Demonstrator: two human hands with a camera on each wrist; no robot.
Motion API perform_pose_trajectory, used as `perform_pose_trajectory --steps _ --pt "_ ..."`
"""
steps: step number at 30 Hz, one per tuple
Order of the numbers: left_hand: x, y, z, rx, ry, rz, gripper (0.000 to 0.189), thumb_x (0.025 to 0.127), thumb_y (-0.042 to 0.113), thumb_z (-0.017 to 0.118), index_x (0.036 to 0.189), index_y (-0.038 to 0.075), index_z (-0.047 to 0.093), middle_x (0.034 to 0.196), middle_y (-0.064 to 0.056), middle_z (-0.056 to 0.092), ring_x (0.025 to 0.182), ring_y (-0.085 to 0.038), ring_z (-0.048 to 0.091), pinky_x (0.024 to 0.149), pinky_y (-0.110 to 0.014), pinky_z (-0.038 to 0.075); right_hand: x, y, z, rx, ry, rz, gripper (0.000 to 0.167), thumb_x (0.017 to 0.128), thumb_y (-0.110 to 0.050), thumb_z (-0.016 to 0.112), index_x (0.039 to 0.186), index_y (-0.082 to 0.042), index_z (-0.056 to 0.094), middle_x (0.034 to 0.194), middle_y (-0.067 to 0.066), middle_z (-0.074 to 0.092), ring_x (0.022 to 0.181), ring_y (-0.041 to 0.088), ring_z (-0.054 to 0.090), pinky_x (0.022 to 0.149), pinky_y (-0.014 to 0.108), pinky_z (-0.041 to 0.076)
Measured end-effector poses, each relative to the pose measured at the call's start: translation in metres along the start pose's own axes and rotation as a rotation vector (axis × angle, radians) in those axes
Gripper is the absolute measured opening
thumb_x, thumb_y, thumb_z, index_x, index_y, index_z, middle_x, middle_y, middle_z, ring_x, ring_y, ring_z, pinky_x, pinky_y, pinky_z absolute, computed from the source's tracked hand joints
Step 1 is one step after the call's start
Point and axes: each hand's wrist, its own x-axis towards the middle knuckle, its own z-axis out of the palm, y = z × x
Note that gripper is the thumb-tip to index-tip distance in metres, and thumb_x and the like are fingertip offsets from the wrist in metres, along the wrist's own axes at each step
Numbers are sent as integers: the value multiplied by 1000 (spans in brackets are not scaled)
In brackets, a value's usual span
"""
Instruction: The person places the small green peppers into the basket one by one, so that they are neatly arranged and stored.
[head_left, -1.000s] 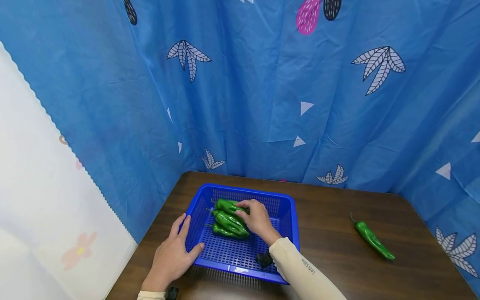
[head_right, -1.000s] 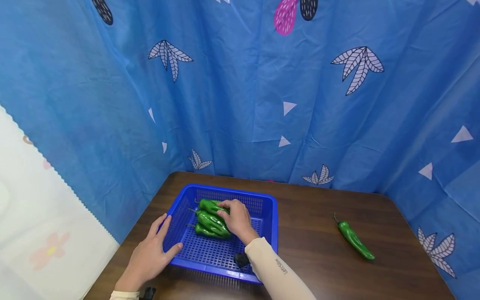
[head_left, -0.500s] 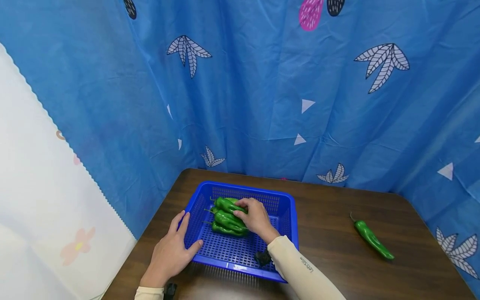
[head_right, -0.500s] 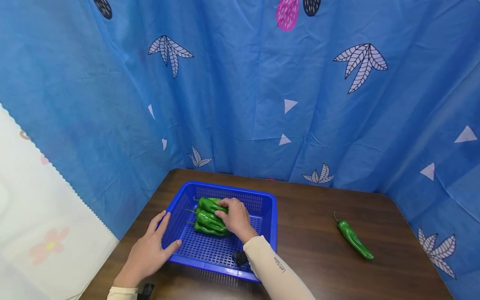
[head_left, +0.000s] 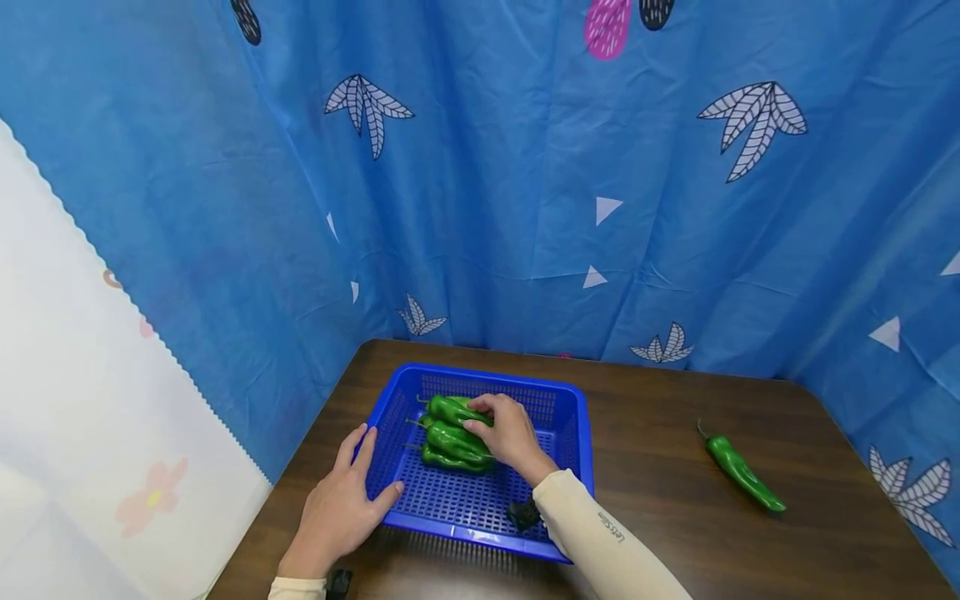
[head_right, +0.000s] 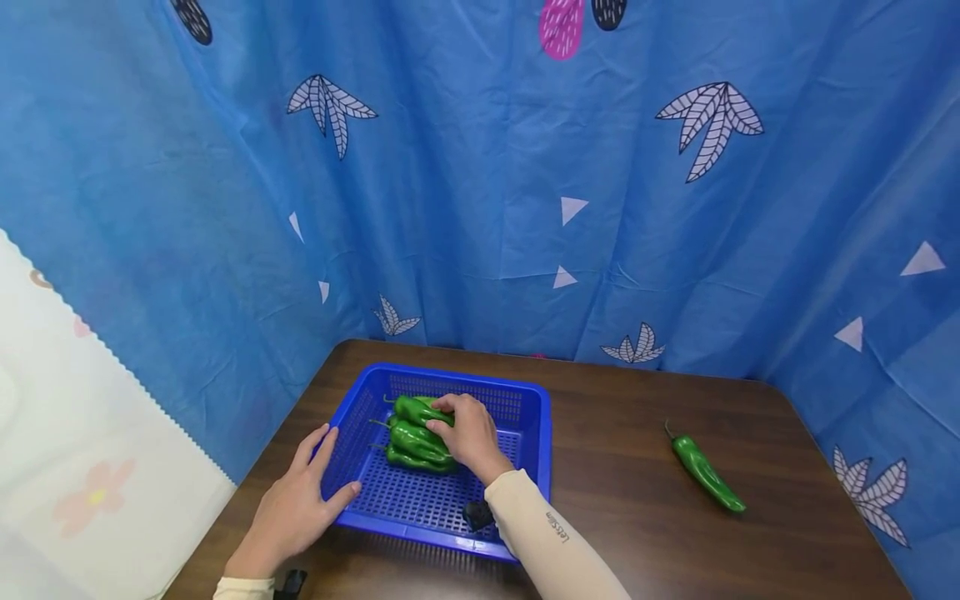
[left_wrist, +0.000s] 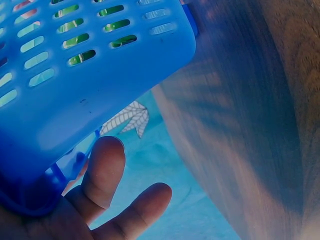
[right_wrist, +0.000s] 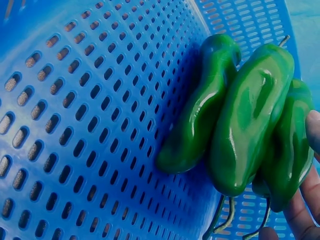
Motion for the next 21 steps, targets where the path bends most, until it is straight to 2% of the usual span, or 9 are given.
perform_pose_trajectory --steps 3,7,12,17,21 --pt "-1 0 1 -7 -10 -8 94 86 57 70 159 13 30 165 -8 21 87 -25 71 51 -32 44 0 -1 -1 6 13 -5 27 90 -29 77 115 -19 74 107 1 71 98 22 67 84 40 54" --pt "-2 -1 1 -25 -34 -22 95 87 59 68 160 14 27 166 -6 19 77 -18 68 49 -31 41 -2 -4 -2 23 28 2 28 90 -28 76 116 -18 74 109 3 72 101 24 68 86 43 54" --pt "-2 -1 2 -16 -28 -22 96 86 62 67 159 13 29 165 -8 21 74 -15 66 50 -31 41 -5 -11 -6 41 54 -16 30 92 -29 74 119 -16 73 114 5 72 102 26 68 85 46 54" --pt "0 0 1 -17 -38 -25 96 87 62 66 160 15 26 166 -5 19 69 -13 62 50 -30 41 -8 -19 -11 43 54 -26 35 93 -33 73 124 -19 70 122 4 71 112 29 66 91 48 53" --pt "0 0 1 -20 -40 -28 96 87 61 67 160 14 26 166 -6 19 75 -16 66 50 -31 41 -9 -24 -16 41 64 -23 37 92 -34 73 126 -20 70 127 3 70 119 28 64 96 49 52"
